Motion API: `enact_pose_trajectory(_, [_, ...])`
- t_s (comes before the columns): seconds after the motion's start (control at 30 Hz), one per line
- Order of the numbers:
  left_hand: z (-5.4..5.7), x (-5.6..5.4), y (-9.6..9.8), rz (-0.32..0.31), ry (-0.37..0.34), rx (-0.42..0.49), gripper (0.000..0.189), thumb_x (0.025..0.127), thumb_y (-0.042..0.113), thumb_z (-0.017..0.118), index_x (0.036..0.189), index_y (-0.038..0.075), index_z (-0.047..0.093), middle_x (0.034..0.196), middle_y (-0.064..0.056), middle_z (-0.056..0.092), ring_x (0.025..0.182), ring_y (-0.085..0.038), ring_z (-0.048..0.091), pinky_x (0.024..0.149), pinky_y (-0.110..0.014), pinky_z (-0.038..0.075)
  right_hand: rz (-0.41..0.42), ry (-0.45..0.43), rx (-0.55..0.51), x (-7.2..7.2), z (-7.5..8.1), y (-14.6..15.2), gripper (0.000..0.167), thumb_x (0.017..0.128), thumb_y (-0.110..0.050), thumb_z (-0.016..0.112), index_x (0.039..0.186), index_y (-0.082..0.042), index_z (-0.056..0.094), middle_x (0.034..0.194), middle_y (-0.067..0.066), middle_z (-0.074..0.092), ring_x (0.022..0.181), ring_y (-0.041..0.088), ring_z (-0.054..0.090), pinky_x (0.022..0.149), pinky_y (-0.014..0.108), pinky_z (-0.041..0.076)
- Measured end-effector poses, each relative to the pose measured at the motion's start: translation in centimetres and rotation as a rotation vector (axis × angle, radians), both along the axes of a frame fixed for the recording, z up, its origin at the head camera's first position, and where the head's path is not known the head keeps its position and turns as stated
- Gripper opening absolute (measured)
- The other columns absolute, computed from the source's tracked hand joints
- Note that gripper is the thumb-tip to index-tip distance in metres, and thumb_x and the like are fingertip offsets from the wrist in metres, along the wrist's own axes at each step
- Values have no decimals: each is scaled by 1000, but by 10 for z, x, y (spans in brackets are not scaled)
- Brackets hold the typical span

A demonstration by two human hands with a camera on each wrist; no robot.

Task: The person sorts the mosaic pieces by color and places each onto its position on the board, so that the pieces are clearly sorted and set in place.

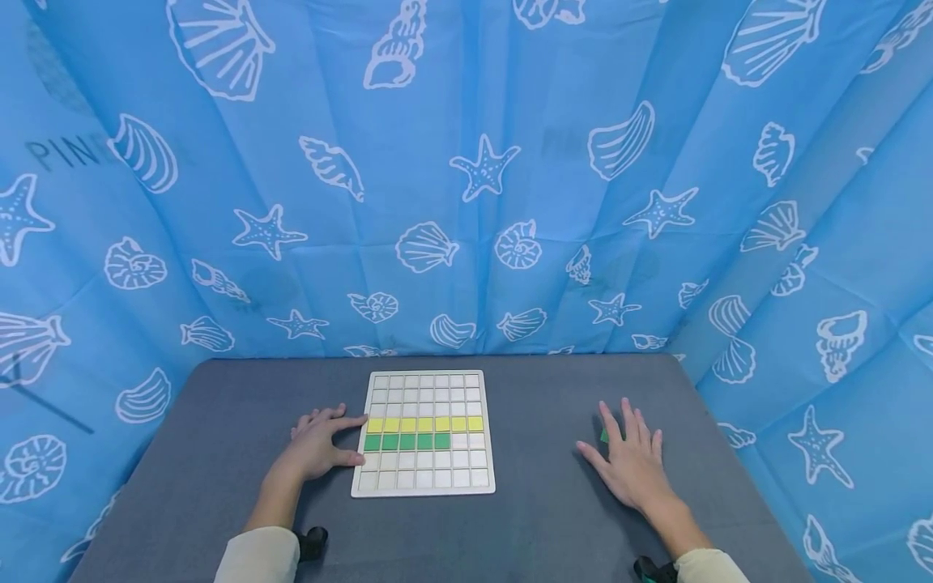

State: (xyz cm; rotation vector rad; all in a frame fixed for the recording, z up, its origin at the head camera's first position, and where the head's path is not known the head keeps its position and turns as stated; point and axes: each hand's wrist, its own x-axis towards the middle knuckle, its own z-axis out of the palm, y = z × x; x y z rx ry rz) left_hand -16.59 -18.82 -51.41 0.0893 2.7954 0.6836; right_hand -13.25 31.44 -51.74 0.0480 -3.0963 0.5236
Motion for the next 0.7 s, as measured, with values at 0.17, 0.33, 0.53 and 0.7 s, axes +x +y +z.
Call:
enact_pose_trajectory(0.17, [0,0,0,-4,3,9,78,76,43,87,147,26,58,164,-23,34,149,-62,16,112,-83,14,-12,9,-10,5,-1,12,83,100,-55,57,160,-5,28,163,36,14,147,60,18,113,79,16])
enact_pose_trajectory(0.33, [0,-1,0,-5,7,8,78,76,44,87,146,26,58,164,-23,35,149,-62,16,112,-83,14,-16,45,11,9,-4,18,71,102,-41,61,155,-2,37,160,38,21,143,61,25,108,77,30])
enact_pose_trajectory(0.53, [-2,-1,-1,-4,6,11,79,75,44,87,147,26,58,164,-23,35,149,-62,16,111,-84,14,-22,76,52,8,-9,23,56,101,-27,63,148,-1,48,156,35,33,142,58,29,103,76,36])
enact_pose_trajectory(0.7, [-3,0,-1,1,8,16,79,75,43,88,146,27,58,164,-22,35,149,-61,16,112,-83,13,-21,118,68,7,-11,24,40,100,-22,66,133,0,63,151,32,43,136,56,36,98,73,39])
